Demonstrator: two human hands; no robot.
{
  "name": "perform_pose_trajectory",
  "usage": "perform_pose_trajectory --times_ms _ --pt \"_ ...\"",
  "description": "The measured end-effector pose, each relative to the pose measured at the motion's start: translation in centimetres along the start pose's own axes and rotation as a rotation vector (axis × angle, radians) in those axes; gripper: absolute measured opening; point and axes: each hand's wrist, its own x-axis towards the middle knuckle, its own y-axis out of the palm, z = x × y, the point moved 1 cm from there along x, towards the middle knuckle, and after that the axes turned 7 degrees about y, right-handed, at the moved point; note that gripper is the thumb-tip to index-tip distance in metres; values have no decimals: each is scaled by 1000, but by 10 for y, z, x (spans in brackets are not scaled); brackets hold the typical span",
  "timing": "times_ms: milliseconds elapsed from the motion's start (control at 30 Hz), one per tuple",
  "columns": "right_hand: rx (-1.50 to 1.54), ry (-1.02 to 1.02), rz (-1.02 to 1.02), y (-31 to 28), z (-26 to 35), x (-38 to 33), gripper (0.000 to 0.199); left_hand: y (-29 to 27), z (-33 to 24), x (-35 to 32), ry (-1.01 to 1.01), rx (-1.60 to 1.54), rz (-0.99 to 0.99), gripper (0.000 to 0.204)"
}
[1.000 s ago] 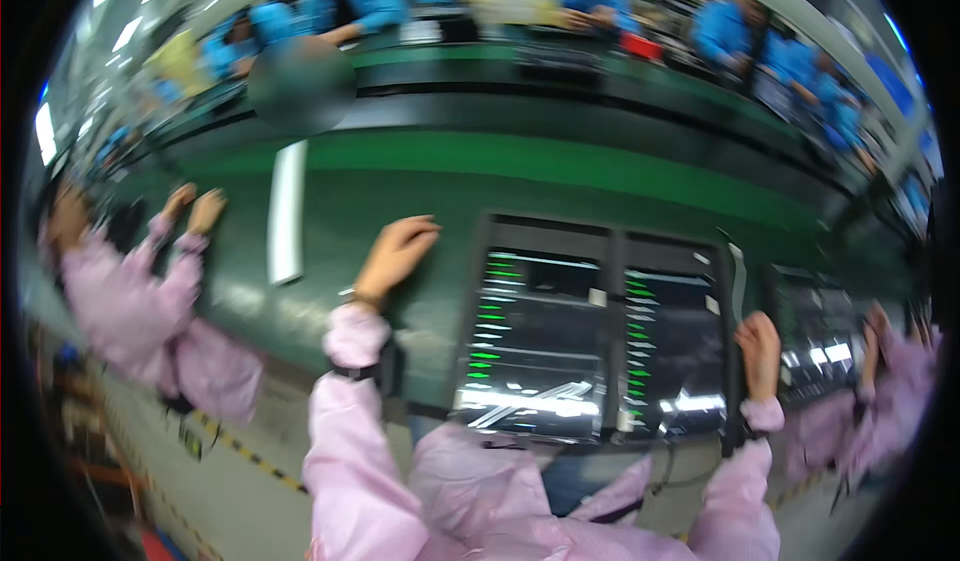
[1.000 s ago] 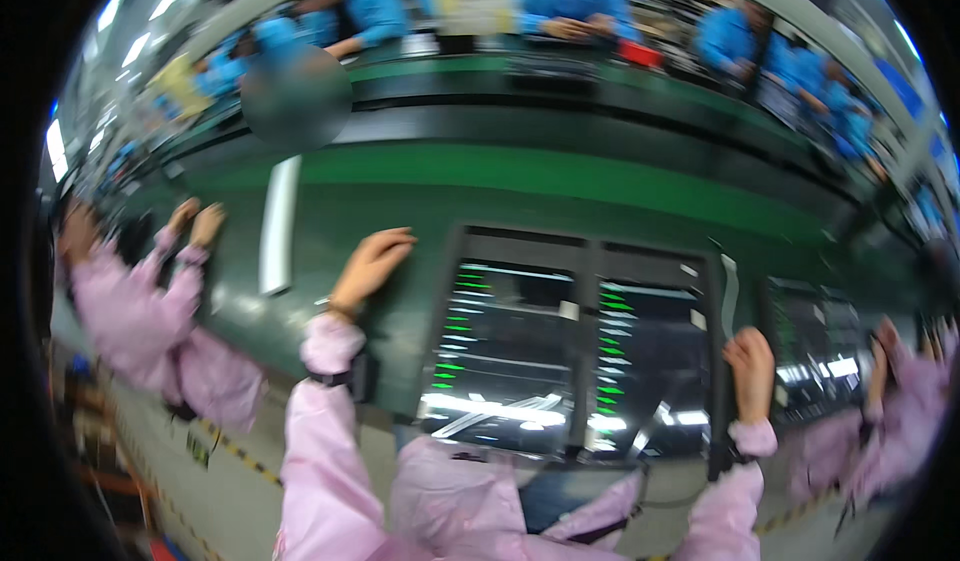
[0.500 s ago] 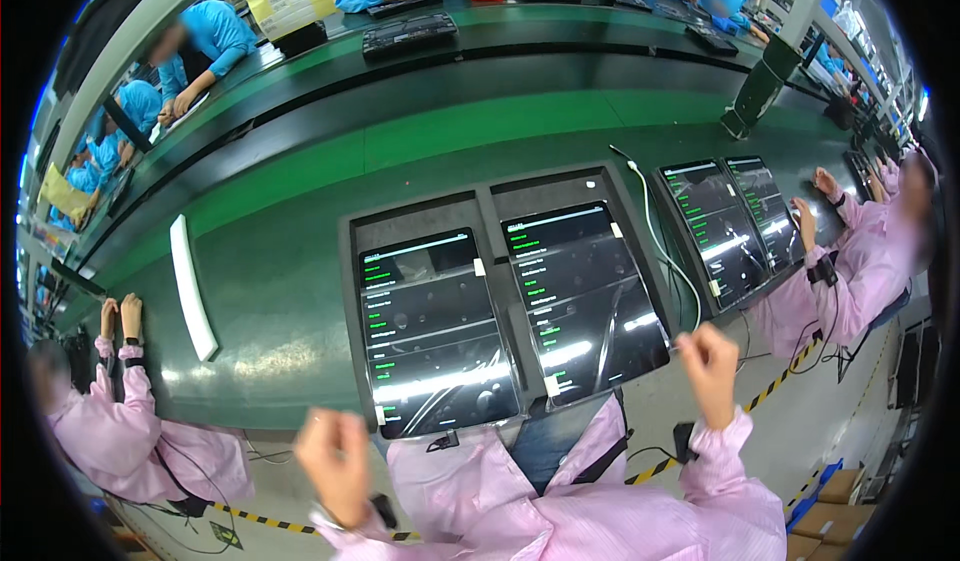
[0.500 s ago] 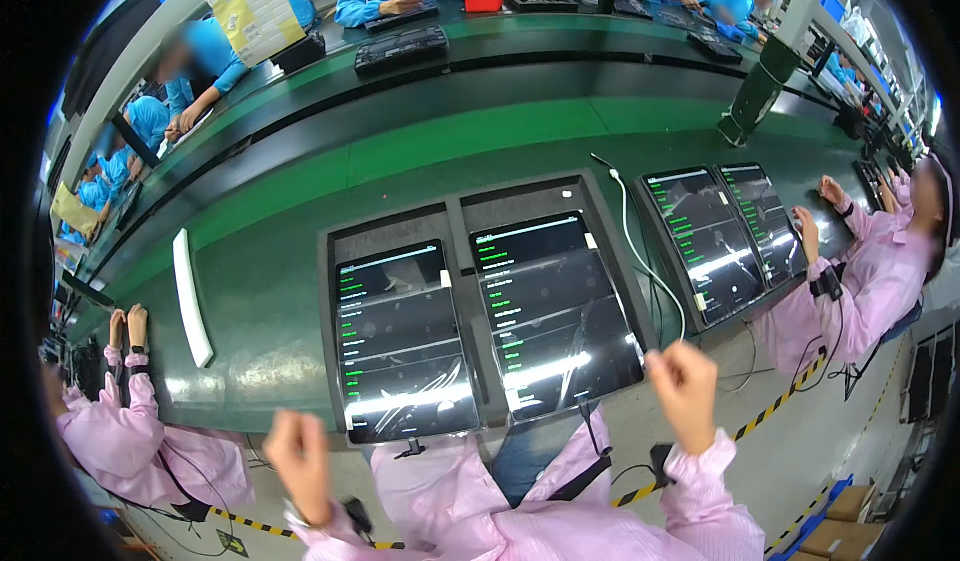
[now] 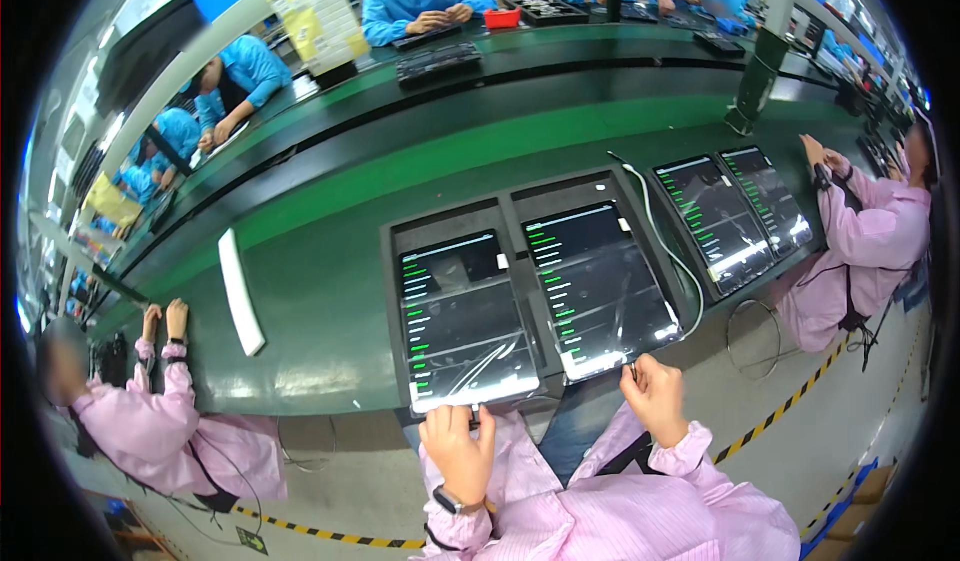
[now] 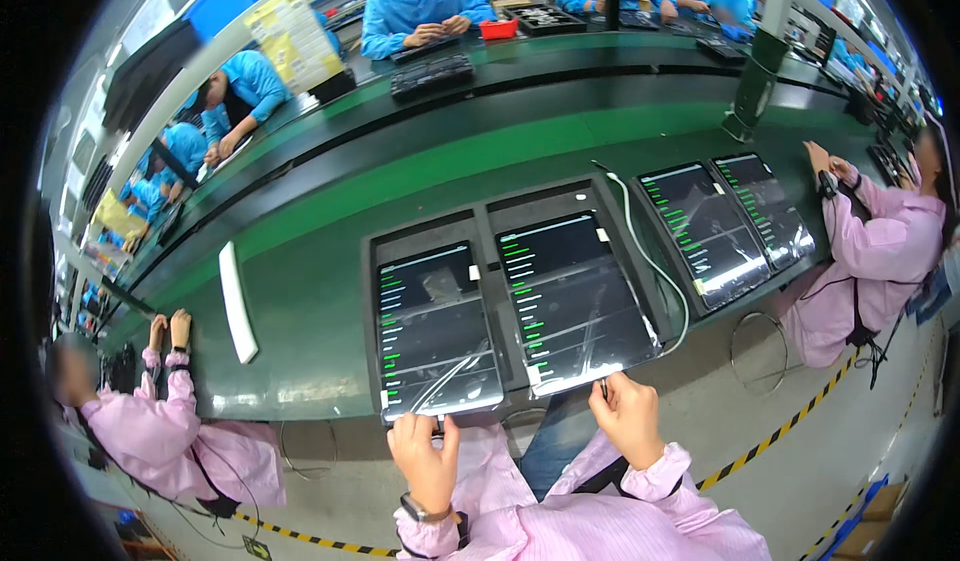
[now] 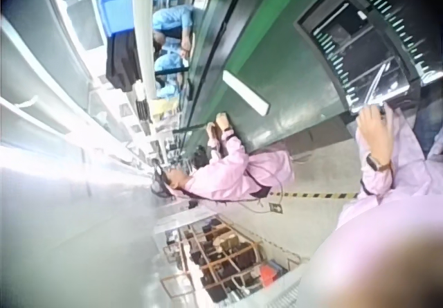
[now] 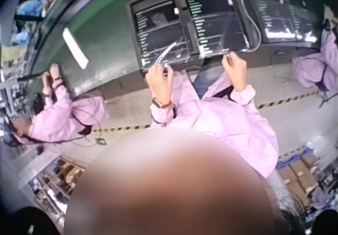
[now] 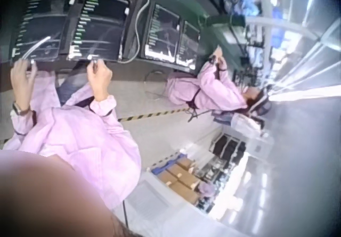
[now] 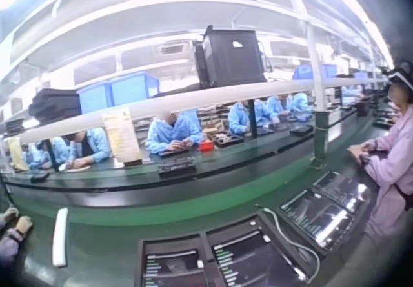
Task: The recorder interacts with tablet screens to test software and system settings on a production line.
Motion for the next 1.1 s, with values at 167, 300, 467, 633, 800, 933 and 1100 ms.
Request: perform_pose_trajectory --times_ms 167,300,467,633,800,933,1100 --pt "773 264 312 18 4 -29 22 -7 3 -16 -127 -437 44 17" --pt "613 -253 461 26 63 -52 11 -20 -28 -7 -132 -1176 208 21" --pt "391 -734 230 6 101 -22 20 -25 -15 -32 -355 -1546 567 33" --pt "114 -75 -423 -27 -20 25 24 -71 43 -39 -751 -1448 124 35" --pt "197 -23 -407 -11 -72 26 31 -157 143 -1 -511 -953 -374 20" --pt "242 65 -459 -15 -77 49 32 -203 163 63 -467 -876 -432 28" --pt "287 97 -297 -2 -38 52 34 -201 111 73 -311 -596 -278 31"
